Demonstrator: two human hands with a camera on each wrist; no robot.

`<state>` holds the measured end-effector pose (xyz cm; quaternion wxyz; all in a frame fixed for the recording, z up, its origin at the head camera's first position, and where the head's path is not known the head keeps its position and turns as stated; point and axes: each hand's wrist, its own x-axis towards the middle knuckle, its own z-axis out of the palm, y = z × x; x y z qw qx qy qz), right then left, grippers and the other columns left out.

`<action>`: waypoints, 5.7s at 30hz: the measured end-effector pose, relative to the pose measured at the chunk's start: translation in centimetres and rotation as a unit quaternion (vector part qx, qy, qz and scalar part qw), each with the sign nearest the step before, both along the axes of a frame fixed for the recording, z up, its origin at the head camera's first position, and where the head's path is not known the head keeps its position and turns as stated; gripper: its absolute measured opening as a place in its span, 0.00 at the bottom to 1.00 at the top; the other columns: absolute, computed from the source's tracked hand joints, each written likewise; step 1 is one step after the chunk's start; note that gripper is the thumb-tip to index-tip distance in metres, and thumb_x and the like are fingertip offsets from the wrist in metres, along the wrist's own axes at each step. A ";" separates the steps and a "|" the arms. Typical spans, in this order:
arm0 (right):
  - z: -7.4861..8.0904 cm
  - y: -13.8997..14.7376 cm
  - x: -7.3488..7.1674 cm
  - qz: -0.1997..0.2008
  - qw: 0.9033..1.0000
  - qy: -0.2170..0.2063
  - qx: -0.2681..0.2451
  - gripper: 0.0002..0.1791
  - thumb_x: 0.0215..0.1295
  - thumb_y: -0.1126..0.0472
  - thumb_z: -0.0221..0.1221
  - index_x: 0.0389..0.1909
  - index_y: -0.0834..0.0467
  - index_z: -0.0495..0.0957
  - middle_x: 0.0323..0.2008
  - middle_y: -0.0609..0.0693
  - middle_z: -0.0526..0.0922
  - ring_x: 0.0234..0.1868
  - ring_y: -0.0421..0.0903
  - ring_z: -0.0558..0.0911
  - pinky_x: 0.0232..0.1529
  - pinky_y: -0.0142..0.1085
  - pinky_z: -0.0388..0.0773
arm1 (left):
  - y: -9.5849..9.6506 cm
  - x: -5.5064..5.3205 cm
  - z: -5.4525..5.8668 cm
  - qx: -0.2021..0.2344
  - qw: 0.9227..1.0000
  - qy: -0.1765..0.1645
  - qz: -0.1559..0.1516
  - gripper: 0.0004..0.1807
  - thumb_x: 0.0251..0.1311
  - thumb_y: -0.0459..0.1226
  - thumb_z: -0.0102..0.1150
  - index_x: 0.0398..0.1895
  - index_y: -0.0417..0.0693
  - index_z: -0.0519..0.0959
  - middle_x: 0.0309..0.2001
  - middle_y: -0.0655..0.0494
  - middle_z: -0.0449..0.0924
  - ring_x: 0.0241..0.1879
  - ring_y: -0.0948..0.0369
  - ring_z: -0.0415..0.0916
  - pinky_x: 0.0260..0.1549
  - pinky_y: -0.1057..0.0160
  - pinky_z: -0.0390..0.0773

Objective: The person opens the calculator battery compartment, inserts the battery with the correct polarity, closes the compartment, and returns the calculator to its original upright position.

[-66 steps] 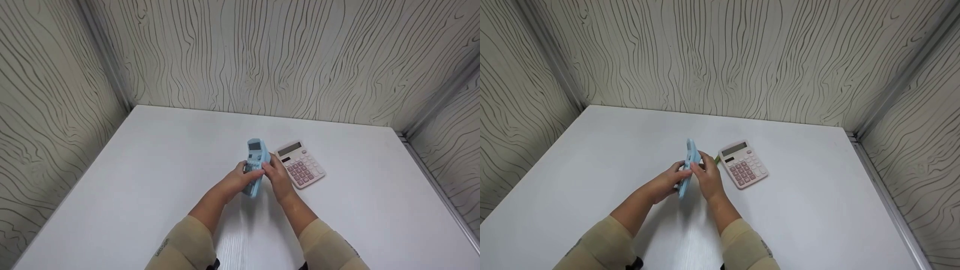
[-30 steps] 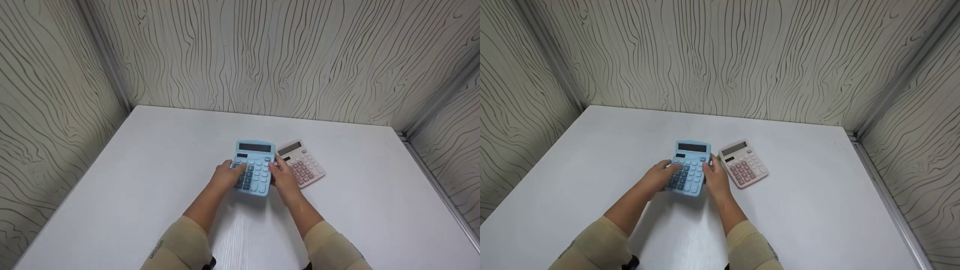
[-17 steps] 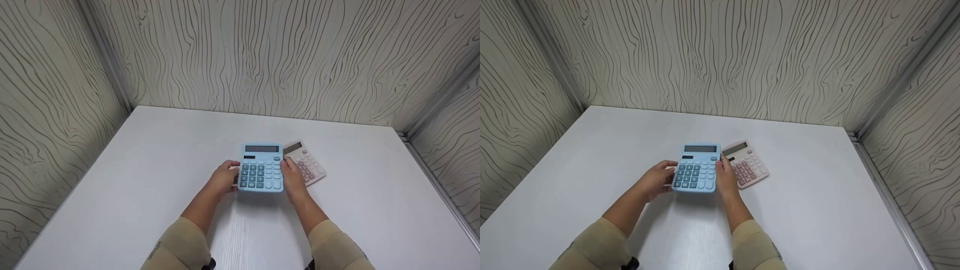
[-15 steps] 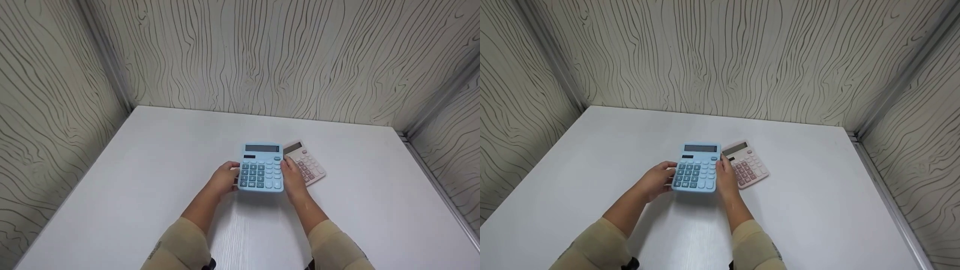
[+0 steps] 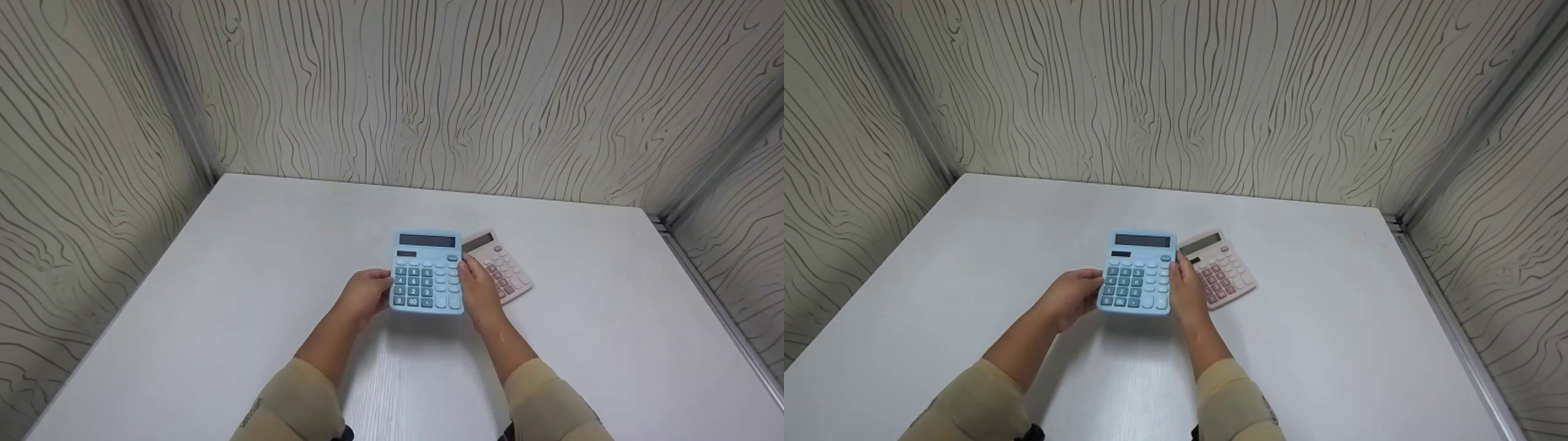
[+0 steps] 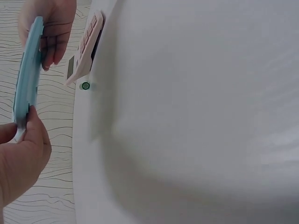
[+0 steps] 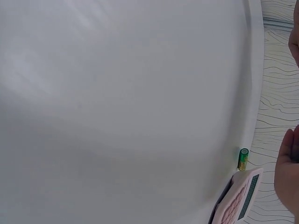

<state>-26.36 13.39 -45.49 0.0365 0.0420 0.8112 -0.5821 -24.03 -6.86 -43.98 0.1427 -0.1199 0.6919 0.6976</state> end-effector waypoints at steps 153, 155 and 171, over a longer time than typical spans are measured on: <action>-1.9 12.2 -3.3 0.100 0.935 -0.038 0.337 0.36 0.65 0.51 0.53 0.68 0.63 0.52 0.66 0.68 0.51 0.67 0.65 0.48 0.65 0.55 0.45 | 8.6 -2.2 -2.4 -0.147 0.986 -0.043 -0.058 0.16 0.60 0.41 0.54 0.51 0.51 0.73 0.40 0.56 0.74 0.36 0.60 0.74 0.39 0.62 0.77; -1.9 12.1 -3.3 0.100 0.933 -0.036 0.345 0.35 0.65 0.51 0.52 0.68 0.62 0.54 0.66 0.67 0.53 0.66 0.65 0.50 0.65 0.55 0.47 | 8.6 -2.3 -2.4 -0.153 0.985 -0.039 -0.062 0.16 0.60 0.41 0.54 0.52 0.50 0.73 0.40 0.56 0.75 0.36 0.60 0.75 0.39 0.62 0.77; -0.7 11.0 -2.7 0.102 0.901 -0.050 0.418 0.35 0.59 0.50 0.59 0.62 0.65 0.62 0.60 0.72 0.61 0.62 0.68 0.57 0.61 0.58 0.53 | 10.2 -2.1 -1.9 -0.172 0.981 -0.029 -0.089 0.16 0.60 0.42 0.54 0.51 0.51 0.74 0.42 0.57 0.75 0.36 0.61 0.74 0.40 0.60 0.75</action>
